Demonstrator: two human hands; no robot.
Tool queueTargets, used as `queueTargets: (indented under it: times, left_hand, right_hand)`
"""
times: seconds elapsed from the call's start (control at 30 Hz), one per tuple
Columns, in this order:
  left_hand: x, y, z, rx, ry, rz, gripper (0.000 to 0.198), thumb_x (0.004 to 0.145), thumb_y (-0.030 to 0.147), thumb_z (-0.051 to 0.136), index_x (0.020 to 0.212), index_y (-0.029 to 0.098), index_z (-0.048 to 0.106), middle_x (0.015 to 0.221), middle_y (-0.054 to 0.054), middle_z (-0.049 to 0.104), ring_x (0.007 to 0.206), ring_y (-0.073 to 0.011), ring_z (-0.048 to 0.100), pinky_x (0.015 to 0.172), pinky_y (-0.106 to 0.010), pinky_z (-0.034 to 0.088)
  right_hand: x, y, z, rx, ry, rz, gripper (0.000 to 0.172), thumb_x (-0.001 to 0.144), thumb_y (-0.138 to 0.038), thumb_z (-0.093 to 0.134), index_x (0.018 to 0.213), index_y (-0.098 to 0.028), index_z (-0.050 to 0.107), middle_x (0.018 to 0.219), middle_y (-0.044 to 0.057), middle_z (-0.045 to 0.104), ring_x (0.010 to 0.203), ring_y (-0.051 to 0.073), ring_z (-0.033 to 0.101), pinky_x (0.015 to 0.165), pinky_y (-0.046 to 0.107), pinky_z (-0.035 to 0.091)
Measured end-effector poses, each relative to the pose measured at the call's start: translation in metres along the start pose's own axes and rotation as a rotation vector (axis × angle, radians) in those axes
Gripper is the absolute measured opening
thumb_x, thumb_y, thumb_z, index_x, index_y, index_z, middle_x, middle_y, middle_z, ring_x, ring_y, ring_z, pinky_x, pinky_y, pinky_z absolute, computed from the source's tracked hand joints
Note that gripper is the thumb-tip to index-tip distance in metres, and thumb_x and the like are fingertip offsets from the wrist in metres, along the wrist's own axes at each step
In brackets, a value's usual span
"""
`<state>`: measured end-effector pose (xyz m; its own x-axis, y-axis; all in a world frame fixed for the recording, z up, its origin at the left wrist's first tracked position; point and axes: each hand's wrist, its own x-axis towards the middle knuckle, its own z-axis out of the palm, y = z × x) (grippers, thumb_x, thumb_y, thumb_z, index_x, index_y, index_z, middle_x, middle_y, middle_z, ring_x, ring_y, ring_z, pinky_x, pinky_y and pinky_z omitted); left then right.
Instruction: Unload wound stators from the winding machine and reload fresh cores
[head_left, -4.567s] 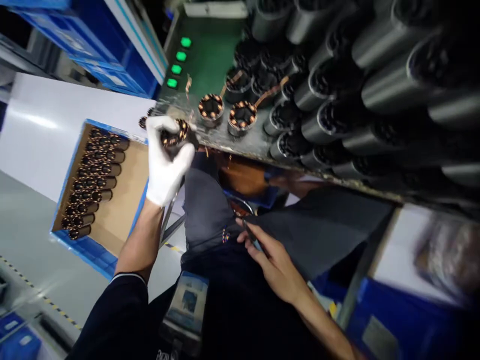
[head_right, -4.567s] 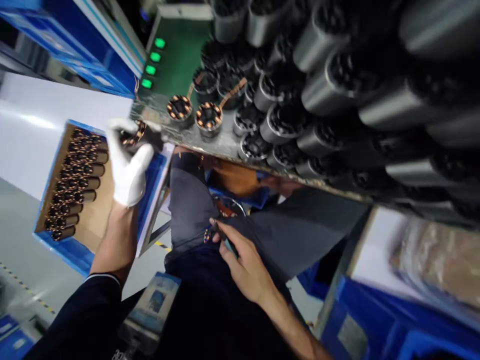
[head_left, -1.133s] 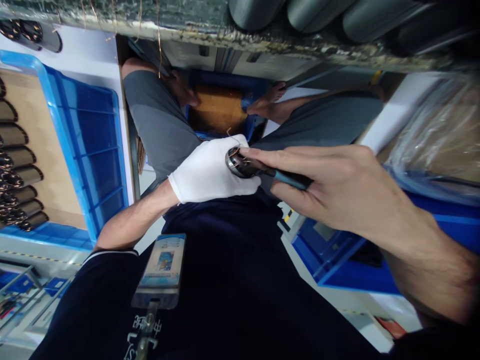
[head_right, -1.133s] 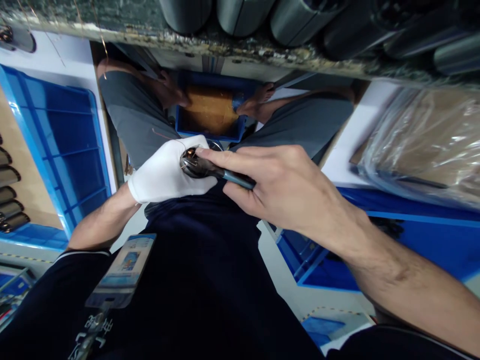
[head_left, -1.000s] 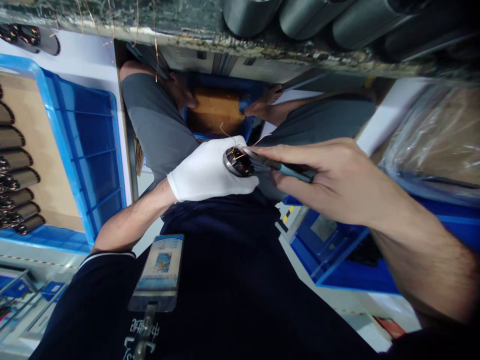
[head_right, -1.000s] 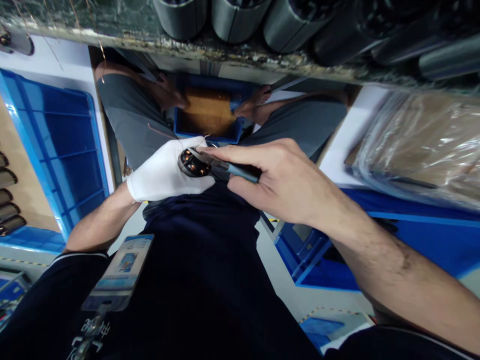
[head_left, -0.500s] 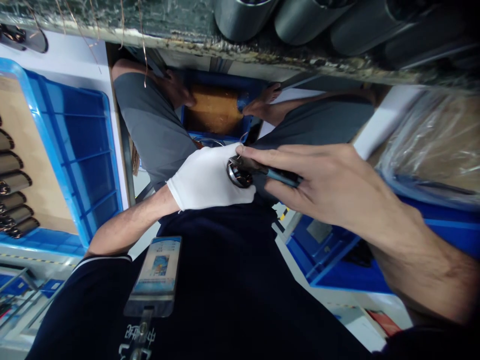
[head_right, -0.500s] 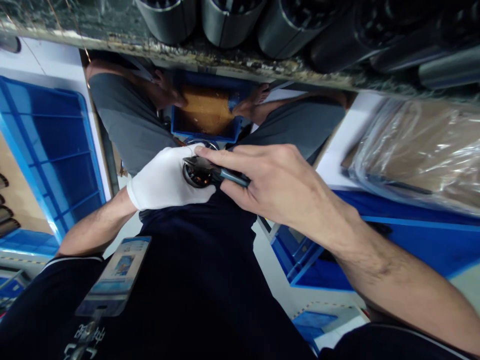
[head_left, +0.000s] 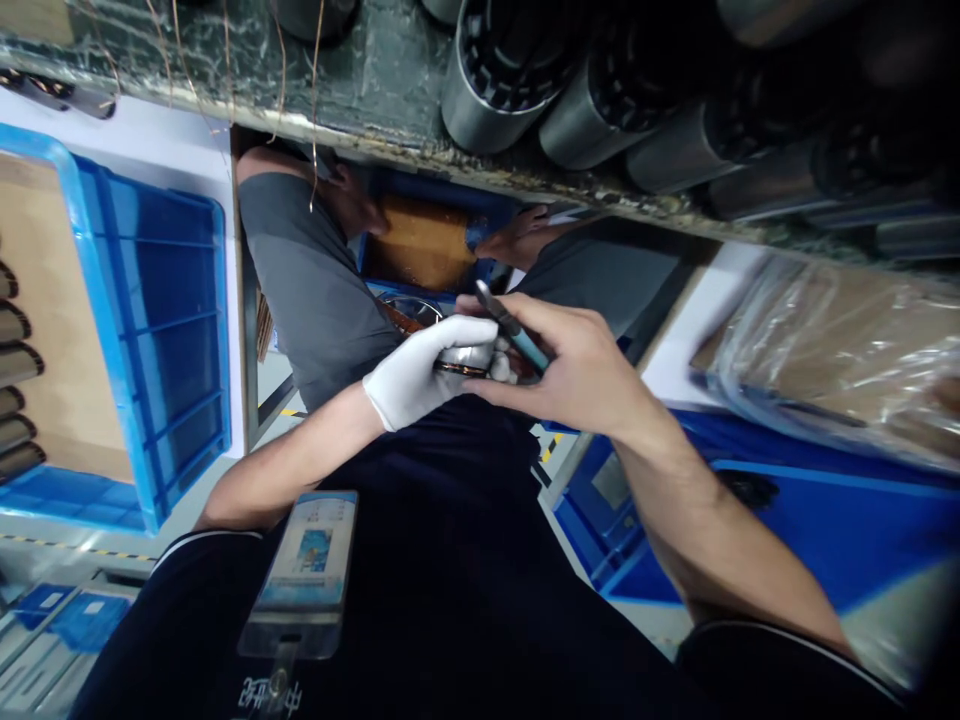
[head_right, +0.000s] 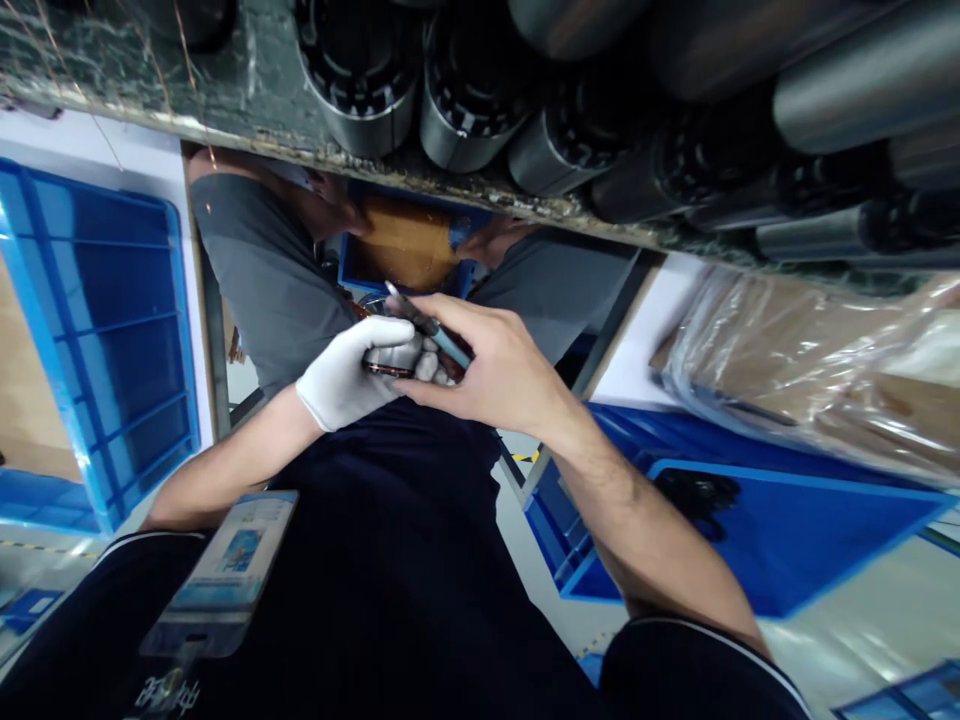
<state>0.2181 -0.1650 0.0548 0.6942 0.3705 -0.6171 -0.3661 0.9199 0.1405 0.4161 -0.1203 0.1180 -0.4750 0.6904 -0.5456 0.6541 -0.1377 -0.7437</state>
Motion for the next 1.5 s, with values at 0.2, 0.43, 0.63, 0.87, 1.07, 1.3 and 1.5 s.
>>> queueTargets:
  times: [0.2, 0.43, 0.63, 0.87, 1.07, 1.3, 1.5]
  left_hand:
    - [-0.039, -0.013, -0.017, 0.713, 0.278, 0.617, 0.061, 0.101, 0.071, 0.076, 0.141, 0.025, 0.071, 0.145, -0.016, 0.07, 0.138, -0.0366, 0.068, 0.117, -0.056, 0.058]
    - [-0.089, 0.0, -0.042, 1.498, 0.156, 0.968, 0.015, 0.105, 0.034, 0.08, 0.119, 0.03, 0.084, 0.146, -0.013, 0.075, 0.128, -0.0348, 0.072, 0.114, -0.058, 0.055]
    - [-0.174, -0.011, -0.079, 1.245, 0.805, 0.913, 0.028, 0.1, 0.052, 0.09, 0.106, 0.027, 0.08, 0.138, -0.013, 0.076, 0.119, -0.0293, 0.075, 0.103, -0.049, 0.063]
    - [-0.31, 0.0, -0.178, 1.051, 2.004, 0.43, 0.014, 0.095, 0.029, 0.09, 0.103, 0.023, 0.081, 0.119, -0.006, 0.074, 0.116, -0.0253, 0.074, 0.107, -0.038, 0.061]
    - [-0.324, 0.015, -0.256, 0.862, 2.11, 0.094, 0.024, 0.095, 0.027, 0.088, 0.116, 0.02, 0.078, 0.129, -0.008, 0.07, 0.112, -0.0236, 0.075, 0.112, -0.036, 0.059]
    - [-0.296, 0.016, -0.214, 1.05, 2.199, 0.532, 0.061, 0.09, 0.027, 0.091, 0.143, 0.02, 0.061, 0.148, -0.017, 0.056, 0.145, -0.0335, 0.059, 0.134, -0.05, 0.045]
    - [-0.181, 0.1, -0.131, 1.286, 1.377, 1.197, 0.063, 0.104, 0.052, 0.081, 0.156, 0.025, 0.057, 0.152, -0.014, 0.063, 0.143, -0.0357, 0.062, 0.125, -0.055, 0.051]
  right_hand:
    - [0.001, 0.011, 0.007, 0.453, -0.078, 0.183, 0.049, 0.092, -0.065, 0.088, 0.115, -0.023, 0.081, 0.085, 0.0, 0.074, 0.066, 0.016, 0.061, 0.063, 0.027, 0.051]
    - [0.024, -0.003, 0.034, 0.68, -0.395, 0.177, 0.039, 0.089, -0.058, 0.092, 0.096, -0.023, 0.079, 0.072, -0.001, 0.062, 0.058, 0.015, 0.05, 0.051, 0.025, 0.043]
    - [0.054, -0.021, 0.069, 0.775, -0.498, 0.196, 0.043, 0.101, -0.063, 0.065, 0.13, -0.04, 0.087, 0.091, 0.015, 0.08, 0.057, 0.026, 0.057, 0.049, 0.04, 0.052]
    - [0.066, -0.03, 0.094, 0.53, -0.362, 0.454, 0.041, 0.084, -0.073, 0.078, 0.115, -0.048, 0.089, 0.094, 0.014, 0.075, 0.074, 0.034, 0.059, 0.059, 0.053, 0.058]
    - [0.047, -0.002, 0.109, 0.446, -0.378, 0.565, 0.044, 0.077, -0.084, 0.073, 0.111, -0.058, 0.086, 0.099, 0.014, 0.074, 0.083, 0.041, 0.061, 0.078, 0.067, 0.059]
    - [0.019, 0.023, 0.114, 0.59, -0.239, 0.623, 0.08, 0.083, -0.068, 0.087, 0.153, -0.034, 0.068, 0.117, 0.007, 0.078, 0.094, 0.027, 0.066, 0.083, 0.041, 0.061]
    - [0.022, -0.007, 0.118, 0.744, -0.258, 0.477, 0.071, 0.086, -0.037, 0.066, 0.155, -0.023, 0.062, 0.115, 0.007, 0.076, 0.092, 0.021, 0.063, 0.082, 0.035, 0.049]
